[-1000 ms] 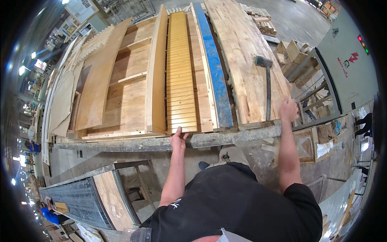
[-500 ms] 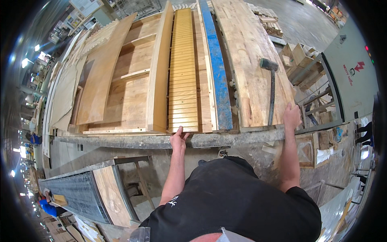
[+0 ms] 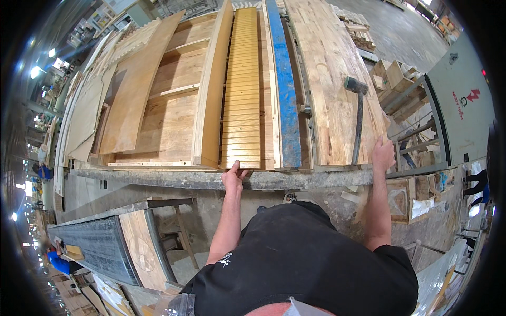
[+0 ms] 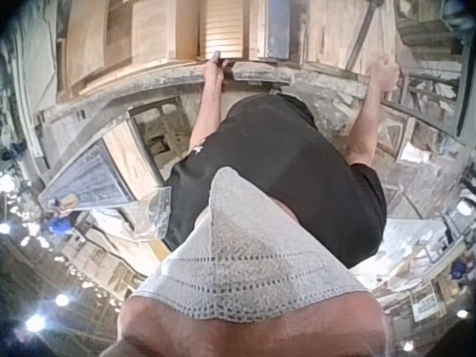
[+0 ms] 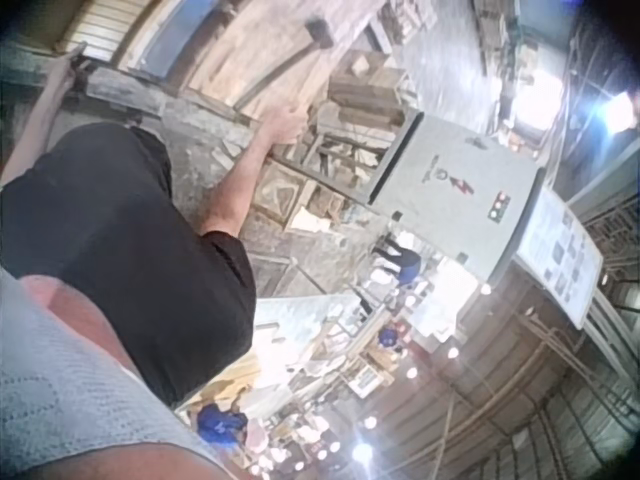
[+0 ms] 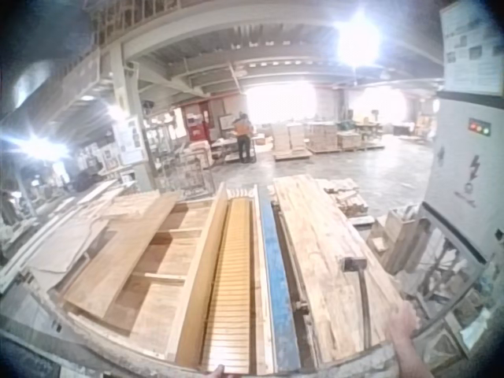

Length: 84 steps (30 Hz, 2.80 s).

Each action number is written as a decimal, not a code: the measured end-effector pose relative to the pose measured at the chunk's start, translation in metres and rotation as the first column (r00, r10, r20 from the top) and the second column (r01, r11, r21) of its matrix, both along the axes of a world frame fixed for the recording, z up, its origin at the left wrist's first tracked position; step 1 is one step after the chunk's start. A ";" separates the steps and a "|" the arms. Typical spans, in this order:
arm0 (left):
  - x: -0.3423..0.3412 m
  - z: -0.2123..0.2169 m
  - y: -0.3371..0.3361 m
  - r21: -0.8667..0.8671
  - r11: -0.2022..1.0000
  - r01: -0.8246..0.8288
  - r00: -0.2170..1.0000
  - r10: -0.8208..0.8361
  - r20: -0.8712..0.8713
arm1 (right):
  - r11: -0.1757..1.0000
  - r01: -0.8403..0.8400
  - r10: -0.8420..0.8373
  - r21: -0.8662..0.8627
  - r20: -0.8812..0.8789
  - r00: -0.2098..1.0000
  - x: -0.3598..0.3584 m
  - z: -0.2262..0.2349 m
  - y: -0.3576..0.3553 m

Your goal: The person repeatedly picks up wooden panels from a conveyor belt and places them into a wooden jig on a workbench. The person aligns each panel within the jig and then removes it to repeat the process with the next panel.

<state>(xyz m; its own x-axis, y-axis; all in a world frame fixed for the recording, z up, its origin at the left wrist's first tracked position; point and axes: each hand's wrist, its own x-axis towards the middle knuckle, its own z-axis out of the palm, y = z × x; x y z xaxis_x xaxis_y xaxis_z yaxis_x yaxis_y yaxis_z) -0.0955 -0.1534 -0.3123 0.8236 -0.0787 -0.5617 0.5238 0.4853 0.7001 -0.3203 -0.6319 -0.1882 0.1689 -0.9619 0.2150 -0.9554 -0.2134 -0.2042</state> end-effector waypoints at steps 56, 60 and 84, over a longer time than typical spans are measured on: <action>-0.002 0.001 -0.001 0.009 1.000 -0.016 0.999 0.016 0.041 | 0.999 -0.017 0.018 -0.030 0.032 0.999 0.000 0.001 0.004; -0.003 0.005 -0.001 -0.032 0.999 -0.016 0.999 0.017 0.039 | 1.000 -0.001 0.001 -0.009 0.040 0.999 -0.001 0.003 0.003; 0.012 -0.008 0.010 -0.030 0.991 -0.133 0.988 0.130 -0.086 | 0.994 -0.107 0.108 -0.015 0.080 0.991 -0.006 -0.008 -0.009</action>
